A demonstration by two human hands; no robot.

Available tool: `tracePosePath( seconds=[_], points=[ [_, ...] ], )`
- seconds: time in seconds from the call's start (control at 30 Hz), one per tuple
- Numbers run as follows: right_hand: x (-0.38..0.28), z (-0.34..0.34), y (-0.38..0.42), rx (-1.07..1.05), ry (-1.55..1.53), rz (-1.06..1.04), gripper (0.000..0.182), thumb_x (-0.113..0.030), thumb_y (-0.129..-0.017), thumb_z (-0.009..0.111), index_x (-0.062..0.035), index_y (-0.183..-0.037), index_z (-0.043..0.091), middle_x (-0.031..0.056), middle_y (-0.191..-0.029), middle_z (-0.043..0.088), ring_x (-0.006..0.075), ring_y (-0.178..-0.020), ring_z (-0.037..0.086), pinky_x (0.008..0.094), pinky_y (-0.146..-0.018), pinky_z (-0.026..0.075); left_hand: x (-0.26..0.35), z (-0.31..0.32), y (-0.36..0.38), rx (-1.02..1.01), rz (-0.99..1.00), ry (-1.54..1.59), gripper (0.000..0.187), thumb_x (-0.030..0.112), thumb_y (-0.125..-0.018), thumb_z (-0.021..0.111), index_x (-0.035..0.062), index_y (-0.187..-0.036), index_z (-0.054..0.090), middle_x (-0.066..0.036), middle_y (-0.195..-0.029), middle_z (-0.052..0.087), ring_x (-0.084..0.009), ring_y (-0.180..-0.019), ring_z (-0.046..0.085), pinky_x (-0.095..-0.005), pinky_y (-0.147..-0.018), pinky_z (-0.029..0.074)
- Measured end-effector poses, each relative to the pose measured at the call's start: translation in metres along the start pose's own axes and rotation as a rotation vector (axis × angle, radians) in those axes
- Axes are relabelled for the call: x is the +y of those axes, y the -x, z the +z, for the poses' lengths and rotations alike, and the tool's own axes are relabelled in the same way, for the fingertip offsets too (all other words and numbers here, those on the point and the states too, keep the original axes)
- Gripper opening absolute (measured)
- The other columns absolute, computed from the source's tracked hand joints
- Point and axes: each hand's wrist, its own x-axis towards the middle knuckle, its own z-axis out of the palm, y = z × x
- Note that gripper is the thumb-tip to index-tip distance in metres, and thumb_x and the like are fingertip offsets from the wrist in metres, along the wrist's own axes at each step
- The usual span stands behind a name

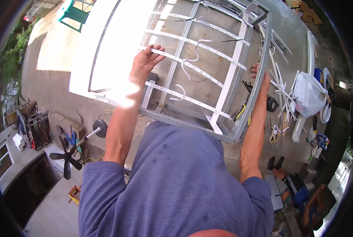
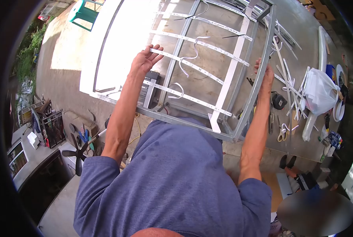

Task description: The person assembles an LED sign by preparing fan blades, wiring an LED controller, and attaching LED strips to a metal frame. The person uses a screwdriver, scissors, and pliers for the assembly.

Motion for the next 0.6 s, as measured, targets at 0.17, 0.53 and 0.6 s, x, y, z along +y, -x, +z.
tracePosePath(
  seconds=[0.17,0.53,0.6],
  points=[
    [-0.060,-0.021,0.067,0.434,-0.070,-0.180,0.022,-0.019,-0.094,0.065,-0.0003,-0.105,0.065,0.0052,-0.086,0.066,0.0105,-0.069,0.059,0.0223,-0.062,0.047,0.002,-0.007,-0.004,0.040,-0.018,0.002,0.030,0.017,-0.105,0.041,-0.0041,-0.126,0.043,-0.023,-0.130,0.055,-0.0417,-0.119,0.057,-0.0574,-0.097,0.054],
    [-0.087,0.139,0.127,-0.418,0.847,-0.464,0.034,-0.007,-0.086,0.064,0.0002,-0.118,0.054,0.0216,-0.112,0.060,0.0399,-0.077,0.065,0.0465,-0.066,0.052,0.011,-0.013,-0.001,0.008,0.030,-0.004,0.036,0.018,-0.106,0.037,-0.0064,-0.132,0.040,-0.026,-0.135,0.050,-0.0417,-0.121,0.056,-0.0588,-0.097,0.054],
    [-0.065,0.157,0.112,-0.514,1.006,-0.323,0.026,-0.007,-0.088,0.060,0.0001,-0.112,0.052,0.0241,-0.106,0.060,0.0457,-0.080,0.063,0.0529,-0.067,0.051,0.011,-0.010,0.000,0.023,0.016,-0.010,0.035,0.018,-0.106,0.037,-0.0059,-0.132,0.040,-0.026,-0.135,0.051,-0.0413,-0.121,0.056,-0.0587,-0.096,0.055]
  ],
)
